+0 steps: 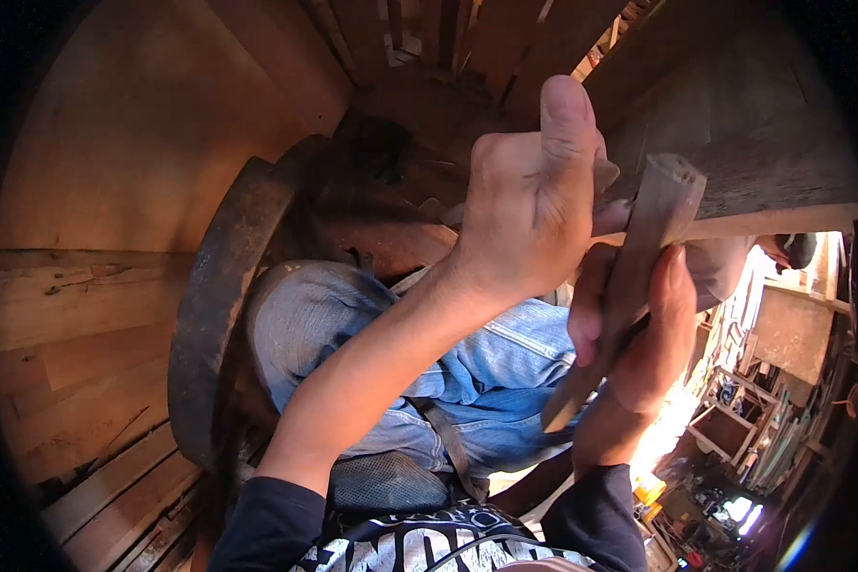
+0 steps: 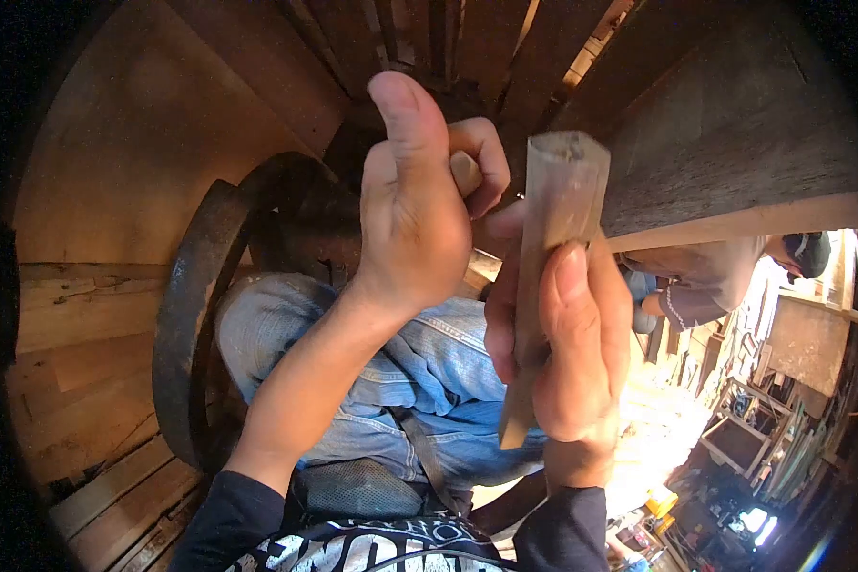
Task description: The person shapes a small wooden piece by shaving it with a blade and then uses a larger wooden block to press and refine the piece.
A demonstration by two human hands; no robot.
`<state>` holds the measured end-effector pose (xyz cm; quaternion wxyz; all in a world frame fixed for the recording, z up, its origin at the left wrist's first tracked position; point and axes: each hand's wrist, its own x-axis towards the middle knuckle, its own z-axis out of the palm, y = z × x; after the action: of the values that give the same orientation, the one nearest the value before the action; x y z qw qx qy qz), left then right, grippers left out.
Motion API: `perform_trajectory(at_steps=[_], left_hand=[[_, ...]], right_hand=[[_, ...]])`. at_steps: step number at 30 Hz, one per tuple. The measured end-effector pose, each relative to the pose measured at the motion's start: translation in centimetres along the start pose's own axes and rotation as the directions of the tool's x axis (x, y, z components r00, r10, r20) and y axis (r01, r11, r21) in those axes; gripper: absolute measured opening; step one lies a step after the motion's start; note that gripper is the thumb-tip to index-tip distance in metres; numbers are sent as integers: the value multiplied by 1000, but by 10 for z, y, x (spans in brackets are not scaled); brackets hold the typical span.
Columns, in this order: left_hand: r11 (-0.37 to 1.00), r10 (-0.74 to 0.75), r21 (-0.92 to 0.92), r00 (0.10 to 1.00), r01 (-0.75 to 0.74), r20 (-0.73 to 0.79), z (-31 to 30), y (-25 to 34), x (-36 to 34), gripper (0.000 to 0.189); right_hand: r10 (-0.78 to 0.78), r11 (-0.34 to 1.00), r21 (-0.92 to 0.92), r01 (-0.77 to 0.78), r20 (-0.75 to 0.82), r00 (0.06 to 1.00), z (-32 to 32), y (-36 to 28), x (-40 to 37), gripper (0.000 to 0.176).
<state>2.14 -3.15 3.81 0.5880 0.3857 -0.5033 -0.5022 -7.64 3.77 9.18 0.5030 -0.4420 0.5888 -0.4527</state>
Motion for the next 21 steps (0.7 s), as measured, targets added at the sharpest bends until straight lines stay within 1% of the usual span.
perform_trajectory(at_steps=[1, 2, 3, 4, 5, 6, 7, 9, 11, 13, 15, 16, 17, 19, 20, 21], left_hand=[[998, -3, -63, 1000, 2, -2, 3, -1, 0, 81], [998, -3, -70, 1000, 4, 2, 6, -5, -1, 81], [991, 85, -105, 996, -84, 2, 7, -9, -1, 61], [975, 173, -140, 985, -172, -2, 9, -12, -1, 45], [974, 173, -149, 985, -171, -1, 10, -13, -2, 45], [973, 205, -108, 979, -202, 16, 9, -13, -3, 39], [970, 237, -67, 971, -235, 32, 9, -13, -3, 33], [967, 246, -75, 968, -242, 48, 9, -15, -4, 31], [964, 258, -82, 964, -253, 65, 9, -16, -2, 29], [947, 321, -1, 947, -321, 23, 9, -17, -1, 29], [948, 318, -25, 948, -318, -5, 9, -14, -1, 28], [950, 309, -42, 951, -310, -28, 8, -12, -3, 28], [948, 313, -40, 949, -314, -29, 8, -15, -2, 28], [899, 437, 47, 899, -436, -14, 9, -19, 1, 28], [898, 439, 45, 898, -438, -17, 9, -20, 0, 28], [930, 367, -13, 930, -367, 18, 8, -18, 0, 27]], right_hand=[[-1, 1000, -4, 1, -6, 1000, 3, -9, 1, 55], [20, 998, -55, -21, -23, 1000, 6, -18, 2, 55], [40, 993, -106, -44, -41, 998, 7, -24, 3, 55], [39, 993, -113, -44, -48, 998, 5, -27, 4, 55], [78, 991, -110, -78, -6, 997, 1, -31, 4, 53], [116, 988, -109, -112, 36, 993, -1, -34, 4, 52], [116, 987, -115, -112, 31, 993, 0, -37, 4, 52], [163, 973, -165, -164, -17, 986, 1, -42, 4, 47], [185, 970, -158, -186, -19, 983, 0, -44, 4, 46], [207, 966, -155, -207, -17, 978, -3, -45, 3, 44], [212, 963, -179, -202, 36, 977, -5, -44, 2, 43], [214, 962, -182, -204, 38, 976, -6, -46, 2, 43], [243, 957, -181, -228, 66, 968, -7, -49, 5, 43], [270, 951, -181, -250, 95, 958, -8, -52, 6, 43], [267, 947, -211, -243, 92, 959, -8, -53, 6, 43], [262, 942, -241, -235, 88, 961, -9, -54, 6, 44]])
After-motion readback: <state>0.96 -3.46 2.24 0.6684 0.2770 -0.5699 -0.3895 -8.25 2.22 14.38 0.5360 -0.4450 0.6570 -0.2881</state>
